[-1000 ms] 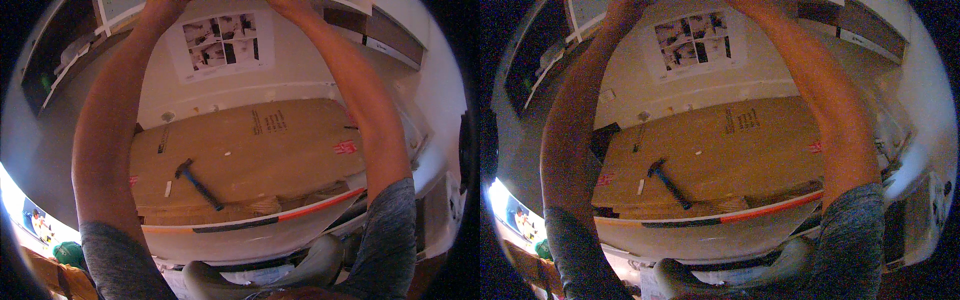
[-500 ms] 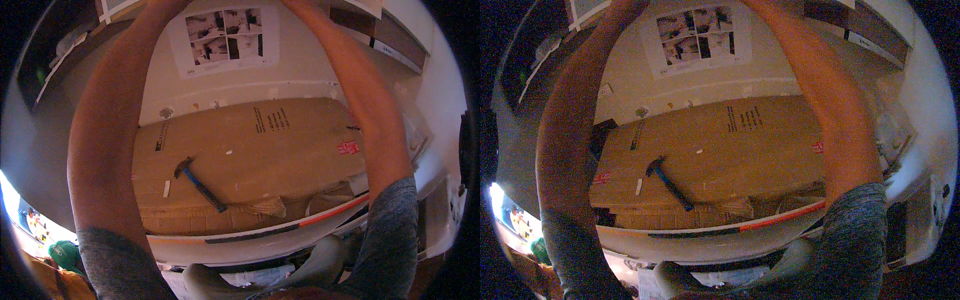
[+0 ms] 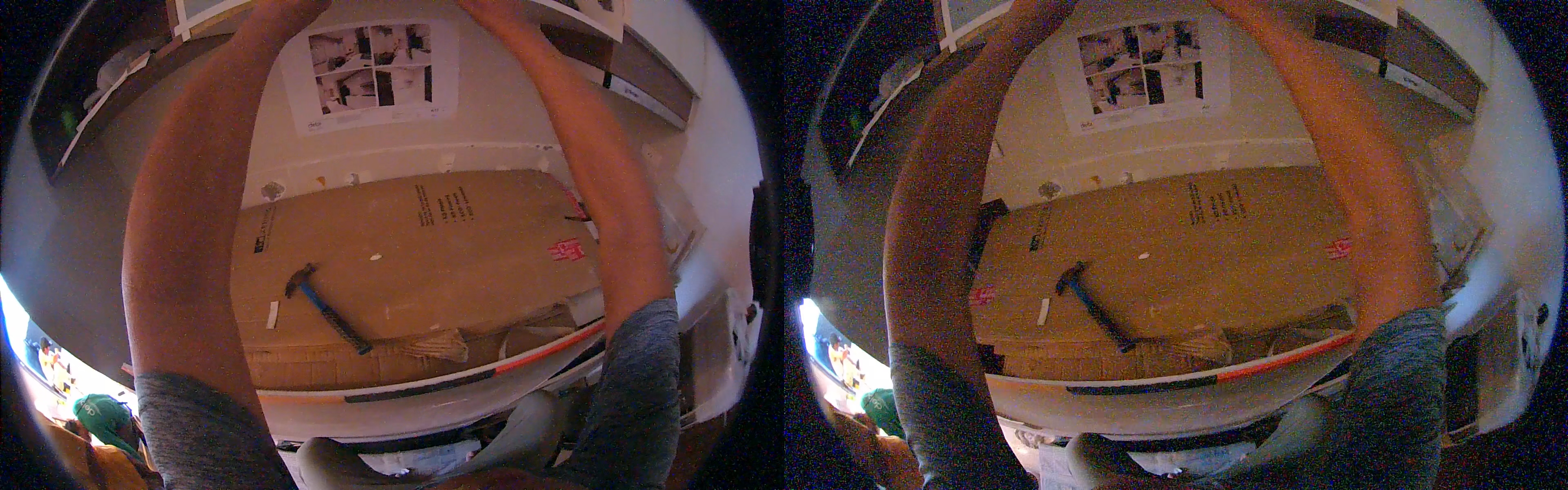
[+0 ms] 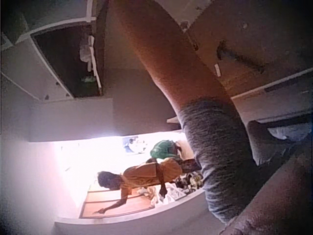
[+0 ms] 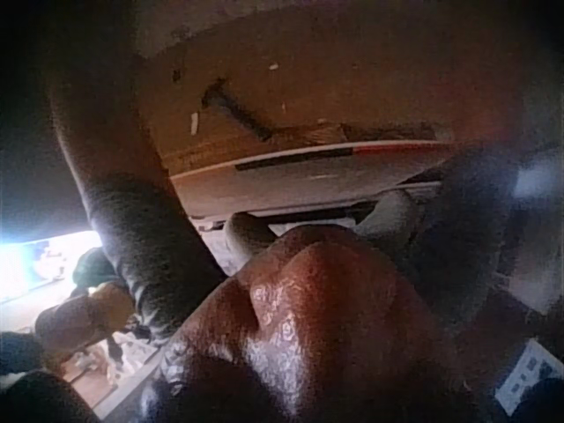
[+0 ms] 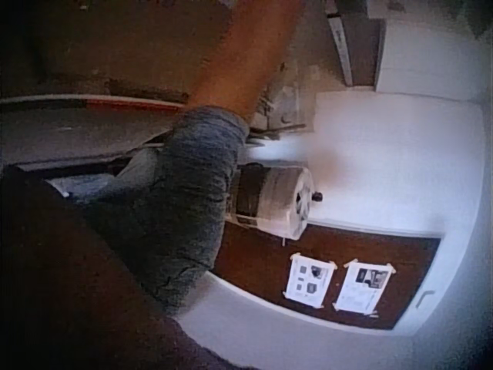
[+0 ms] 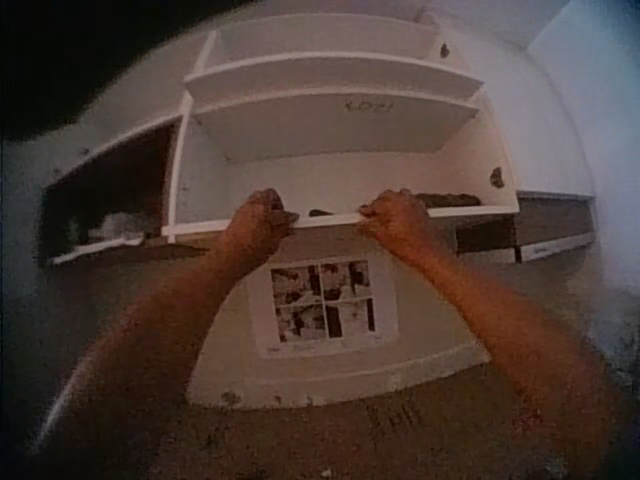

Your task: The person installs a white wooden trim piece into a wall-mounted cabinet frame using a hammer and nails. They position the trim, secure it with several hammer strikes, and then place a white panel into the cabinet opening.

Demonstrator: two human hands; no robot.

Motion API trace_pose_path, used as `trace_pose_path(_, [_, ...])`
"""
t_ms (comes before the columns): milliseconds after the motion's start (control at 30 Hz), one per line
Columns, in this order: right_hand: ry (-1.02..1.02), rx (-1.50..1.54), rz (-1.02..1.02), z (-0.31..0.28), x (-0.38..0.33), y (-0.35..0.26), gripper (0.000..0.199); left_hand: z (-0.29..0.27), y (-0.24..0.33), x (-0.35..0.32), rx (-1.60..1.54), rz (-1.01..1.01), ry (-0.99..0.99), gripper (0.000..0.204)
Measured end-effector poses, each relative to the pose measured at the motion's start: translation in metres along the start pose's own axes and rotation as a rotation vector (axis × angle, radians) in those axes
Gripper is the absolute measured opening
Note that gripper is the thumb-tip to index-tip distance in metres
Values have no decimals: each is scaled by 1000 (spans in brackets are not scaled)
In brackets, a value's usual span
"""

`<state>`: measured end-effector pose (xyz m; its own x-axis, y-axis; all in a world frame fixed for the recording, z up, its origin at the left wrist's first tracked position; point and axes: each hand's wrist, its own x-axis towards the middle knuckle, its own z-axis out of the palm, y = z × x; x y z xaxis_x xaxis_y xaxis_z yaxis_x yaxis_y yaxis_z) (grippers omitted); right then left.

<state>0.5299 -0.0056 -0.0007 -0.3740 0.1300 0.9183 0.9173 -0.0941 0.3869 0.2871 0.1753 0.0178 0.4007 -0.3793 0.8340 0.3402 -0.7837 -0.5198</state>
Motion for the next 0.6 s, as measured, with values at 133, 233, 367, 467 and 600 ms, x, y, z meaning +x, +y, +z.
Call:
trace_pose_path(133, [12, 58, 52, -1, 12, -20, 37, -16, -3, 5, 47, 43, -16, 20])
trace_pose_path(233, [50, 155, 20, 10, 15, -21, 36, -7, -11, 5, 93, 69, -21, 19])
trace_pose_path(367, [95, 107, -55, 24, 17, -12, 35, -11, -6, 7, 60, 53, 13, 19])
trace_pose_path(467, [84, 66, -107, 30, 7, -9, 34, 3, -1, -7, 3, 46, 40, 18])
trace_pose_path(600, [122, 3, -152, 29, 9, -14, 31, -6, -5, -4, 109, 111, 23, 16])
